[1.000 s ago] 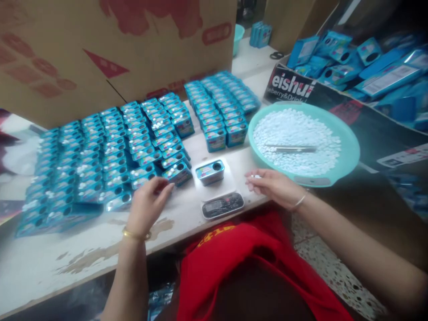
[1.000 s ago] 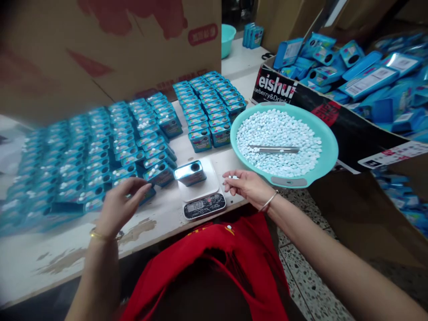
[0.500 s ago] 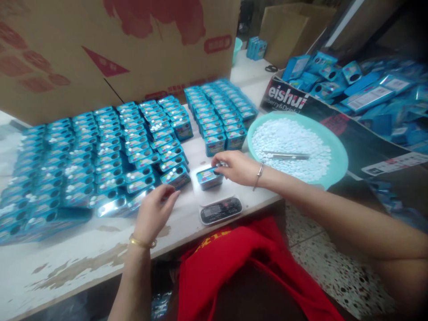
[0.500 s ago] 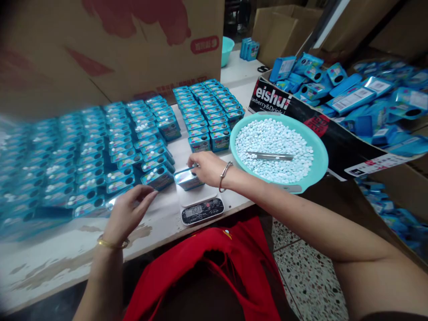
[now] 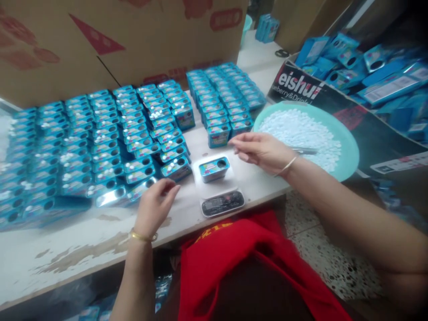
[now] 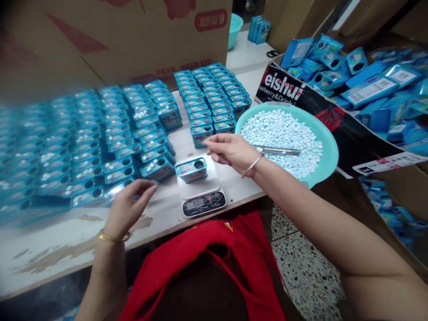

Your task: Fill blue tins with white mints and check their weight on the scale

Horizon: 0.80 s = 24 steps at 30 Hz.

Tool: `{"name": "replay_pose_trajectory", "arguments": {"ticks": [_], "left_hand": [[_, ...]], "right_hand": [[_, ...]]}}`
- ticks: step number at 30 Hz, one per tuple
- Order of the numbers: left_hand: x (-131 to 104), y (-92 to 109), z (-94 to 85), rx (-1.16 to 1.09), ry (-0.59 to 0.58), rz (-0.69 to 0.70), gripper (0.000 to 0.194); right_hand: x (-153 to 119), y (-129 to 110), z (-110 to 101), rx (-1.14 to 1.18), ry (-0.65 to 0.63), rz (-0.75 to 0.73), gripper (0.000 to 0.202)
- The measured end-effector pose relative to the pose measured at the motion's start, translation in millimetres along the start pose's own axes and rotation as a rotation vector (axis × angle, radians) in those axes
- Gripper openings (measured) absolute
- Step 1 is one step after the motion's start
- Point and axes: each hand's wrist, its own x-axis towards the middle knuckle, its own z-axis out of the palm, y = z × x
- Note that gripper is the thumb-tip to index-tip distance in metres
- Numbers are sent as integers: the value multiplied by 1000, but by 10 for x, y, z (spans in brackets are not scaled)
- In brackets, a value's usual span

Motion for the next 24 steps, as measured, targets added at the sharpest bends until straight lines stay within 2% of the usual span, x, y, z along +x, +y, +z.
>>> {"name": "replay_pose_trajectory", "arguments": {"ticks": [3, 5, 8, 14, 17, 22, 24], "left_hand": [[-12, -24, 11, -5, -4, -6, 29], [-10, -10, 23, -1, -11, -8, 28], [12, 51, 50, 4, -19, -3, 27], [101, 181, 129, -45, -21, 39, 26], [155, 241, 212, -119, -8, 76, 35], [300, 331, 529, -208, 25, 175, 65], [382, 360, 663, -226, 31, 212, 66]], "right_hand": [[-128, 94, -237, 161, 106, 81, 15], [-220, 202, -358, 199, 155, 130, 15], [-350, 369, -430, 213, 188, 184, 16], [-469, 562, -284, 231, 105, 162, 6], [-449, 619, -199, 278, 72, 165, 4], [-385, 752, -38, 413, 66, 230, 10], [-360, 810, 49, 493, 72, 255, 12]]}}
